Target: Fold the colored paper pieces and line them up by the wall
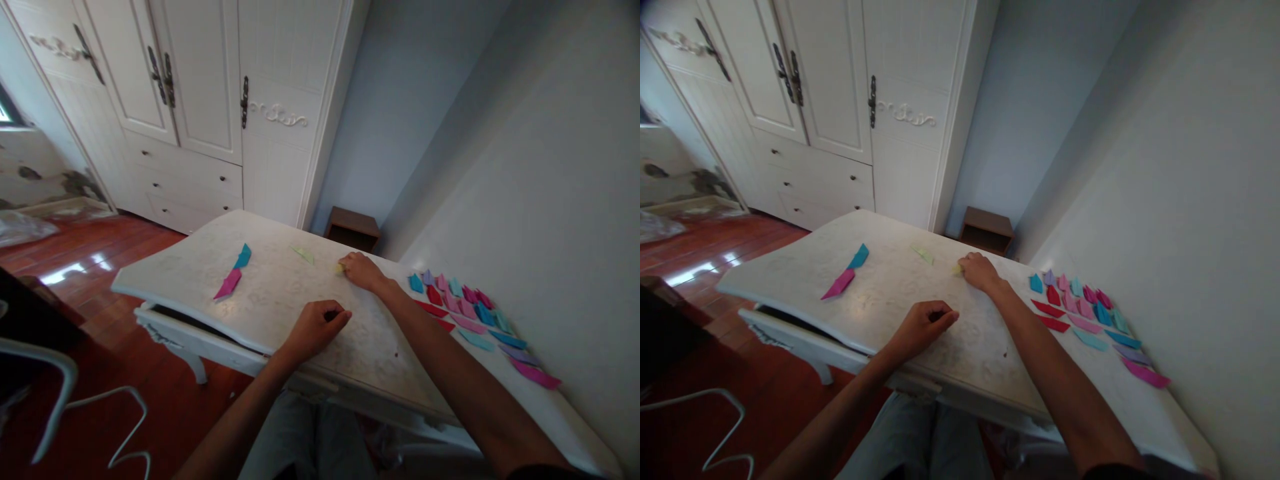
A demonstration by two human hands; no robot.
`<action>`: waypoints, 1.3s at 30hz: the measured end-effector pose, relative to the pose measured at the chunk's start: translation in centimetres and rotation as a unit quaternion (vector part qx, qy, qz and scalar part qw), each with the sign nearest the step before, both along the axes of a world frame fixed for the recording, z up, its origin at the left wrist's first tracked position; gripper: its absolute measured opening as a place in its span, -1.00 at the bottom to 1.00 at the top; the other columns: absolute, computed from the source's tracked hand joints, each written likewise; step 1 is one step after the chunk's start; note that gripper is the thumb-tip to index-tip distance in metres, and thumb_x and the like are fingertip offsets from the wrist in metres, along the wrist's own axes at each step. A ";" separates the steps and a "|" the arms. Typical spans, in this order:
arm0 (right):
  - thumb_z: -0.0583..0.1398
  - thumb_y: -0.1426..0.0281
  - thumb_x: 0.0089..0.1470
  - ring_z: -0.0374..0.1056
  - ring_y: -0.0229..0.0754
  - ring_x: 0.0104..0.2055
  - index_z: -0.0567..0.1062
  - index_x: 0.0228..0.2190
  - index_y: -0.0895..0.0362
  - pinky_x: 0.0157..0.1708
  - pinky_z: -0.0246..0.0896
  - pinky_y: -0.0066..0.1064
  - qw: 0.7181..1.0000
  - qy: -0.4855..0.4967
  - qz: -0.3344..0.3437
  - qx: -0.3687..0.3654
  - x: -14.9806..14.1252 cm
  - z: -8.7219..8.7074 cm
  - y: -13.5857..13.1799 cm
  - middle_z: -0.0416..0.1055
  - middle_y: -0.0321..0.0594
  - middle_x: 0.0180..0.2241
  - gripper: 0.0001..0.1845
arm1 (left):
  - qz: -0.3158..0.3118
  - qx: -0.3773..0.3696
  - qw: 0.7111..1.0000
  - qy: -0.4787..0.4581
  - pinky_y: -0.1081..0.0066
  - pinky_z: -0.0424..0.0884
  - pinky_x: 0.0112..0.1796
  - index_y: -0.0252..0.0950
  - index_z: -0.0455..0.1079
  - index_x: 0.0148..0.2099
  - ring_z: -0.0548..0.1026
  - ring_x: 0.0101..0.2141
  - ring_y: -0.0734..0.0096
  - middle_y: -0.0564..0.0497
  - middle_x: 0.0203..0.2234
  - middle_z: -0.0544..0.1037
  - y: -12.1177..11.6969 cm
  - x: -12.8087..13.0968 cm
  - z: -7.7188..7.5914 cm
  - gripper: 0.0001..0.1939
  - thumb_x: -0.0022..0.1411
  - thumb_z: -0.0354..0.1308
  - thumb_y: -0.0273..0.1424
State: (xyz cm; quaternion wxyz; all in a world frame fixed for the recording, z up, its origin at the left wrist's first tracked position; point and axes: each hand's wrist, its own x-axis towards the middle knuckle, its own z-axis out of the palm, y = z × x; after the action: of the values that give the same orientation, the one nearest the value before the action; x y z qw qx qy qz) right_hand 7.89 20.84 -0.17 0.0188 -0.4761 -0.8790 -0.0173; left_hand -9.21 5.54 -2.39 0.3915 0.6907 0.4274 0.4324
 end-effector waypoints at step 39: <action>0.04 0.31 0.30 0.41 -0.11 -0.09 0.55 -0.21 0.15 -0.03 0.32 -0.20 0.947 0.279 0.160 0.016 3.0 -2.6 -9.5 0.54 -0.06 -0.18 -0.69 | 0.249 -0.003 0.968 0.002 0.49 0.27 -0.50 -0.37 0.43 -0.07 0.38 -0.56 0.53 -0.02 -0.36 0.54 0.2 -0.3 -0.3 -0.68 0.09 0.14 -0.43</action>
State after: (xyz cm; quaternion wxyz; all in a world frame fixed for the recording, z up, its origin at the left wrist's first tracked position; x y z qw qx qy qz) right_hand 10.87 11.32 -2.75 0.2730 -0.3147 -0.9029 0.1057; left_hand -9.55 5.79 -2.73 0.2728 0.5623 0.5884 0.5130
